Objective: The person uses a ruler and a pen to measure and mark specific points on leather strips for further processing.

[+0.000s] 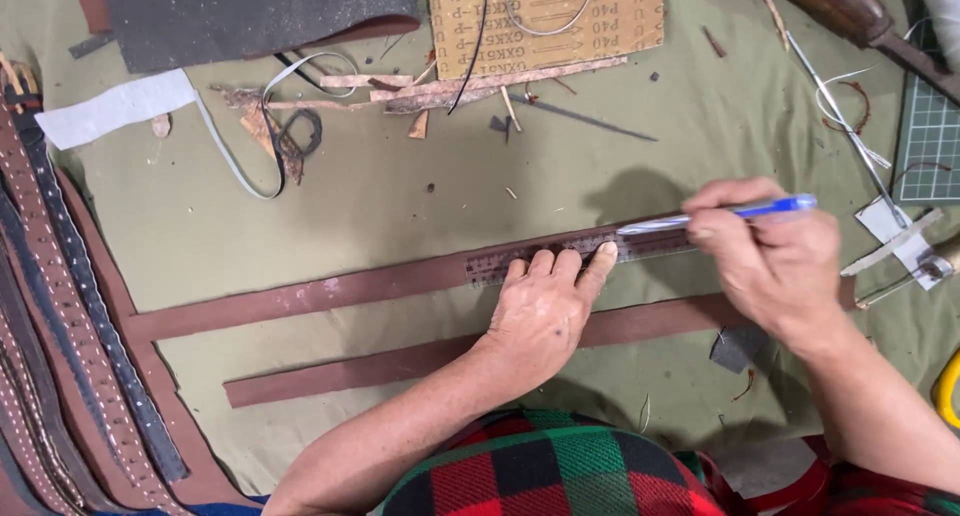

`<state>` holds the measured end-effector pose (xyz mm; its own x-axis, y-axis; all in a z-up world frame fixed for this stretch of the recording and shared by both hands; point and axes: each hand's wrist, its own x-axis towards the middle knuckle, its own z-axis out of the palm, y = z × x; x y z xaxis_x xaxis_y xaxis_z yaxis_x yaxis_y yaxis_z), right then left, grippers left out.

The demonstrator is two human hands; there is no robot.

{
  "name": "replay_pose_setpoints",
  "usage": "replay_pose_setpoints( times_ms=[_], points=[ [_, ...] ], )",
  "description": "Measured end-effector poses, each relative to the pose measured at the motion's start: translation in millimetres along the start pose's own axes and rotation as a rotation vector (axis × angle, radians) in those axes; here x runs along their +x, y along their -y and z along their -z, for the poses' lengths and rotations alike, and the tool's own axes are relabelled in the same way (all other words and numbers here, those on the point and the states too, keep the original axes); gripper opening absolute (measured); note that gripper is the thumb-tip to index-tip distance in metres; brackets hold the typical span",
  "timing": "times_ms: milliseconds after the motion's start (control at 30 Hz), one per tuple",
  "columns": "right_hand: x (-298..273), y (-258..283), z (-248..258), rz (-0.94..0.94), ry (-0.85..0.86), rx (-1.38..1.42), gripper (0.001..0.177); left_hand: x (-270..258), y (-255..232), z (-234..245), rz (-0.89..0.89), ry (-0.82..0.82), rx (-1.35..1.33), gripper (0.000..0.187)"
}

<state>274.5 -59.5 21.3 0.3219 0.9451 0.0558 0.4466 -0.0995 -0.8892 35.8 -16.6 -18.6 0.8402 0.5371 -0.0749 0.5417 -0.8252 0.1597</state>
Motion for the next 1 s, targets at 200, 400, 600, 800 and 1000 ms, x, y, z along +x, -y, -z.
replay_pose_setpoints(
  times_ms=[200, 400, 600, 800, 1000],
  points=[
    [4.5, -10.6, -20.5, -0.041, 0.081, -0.202, 0.020, 1.2, 0.4, 0.6, -0.002, 0.022, -0.001, 0.089],
    [7.1, -12.4, -27.6, 0.070, 0.095, -0.285, 0.025, 1.9, 0.3, 3.7, 0.001, -0.035, 0.027, 0.076],
    [9.8, -6.7, -32.4, 0.161, 0.082, -0.280, 0.022, 1.7, 0.0, 3.9, 0.006, -0.038, -0.014, 0.071],
    [11.8, -0.8, -30.1, 0.192, 0.114, -0.237, 0.016, 1.7, -0.7, 4.0, 0.020, -0.089, -0.019, 0.069],
    [15.2, -4.7, -16.0, 0.386, 0.092, -0.295, 0.021, -0.2, -0.1, 0.5, 0.003, -0.068, 0.007, 0.074]
  ],
)
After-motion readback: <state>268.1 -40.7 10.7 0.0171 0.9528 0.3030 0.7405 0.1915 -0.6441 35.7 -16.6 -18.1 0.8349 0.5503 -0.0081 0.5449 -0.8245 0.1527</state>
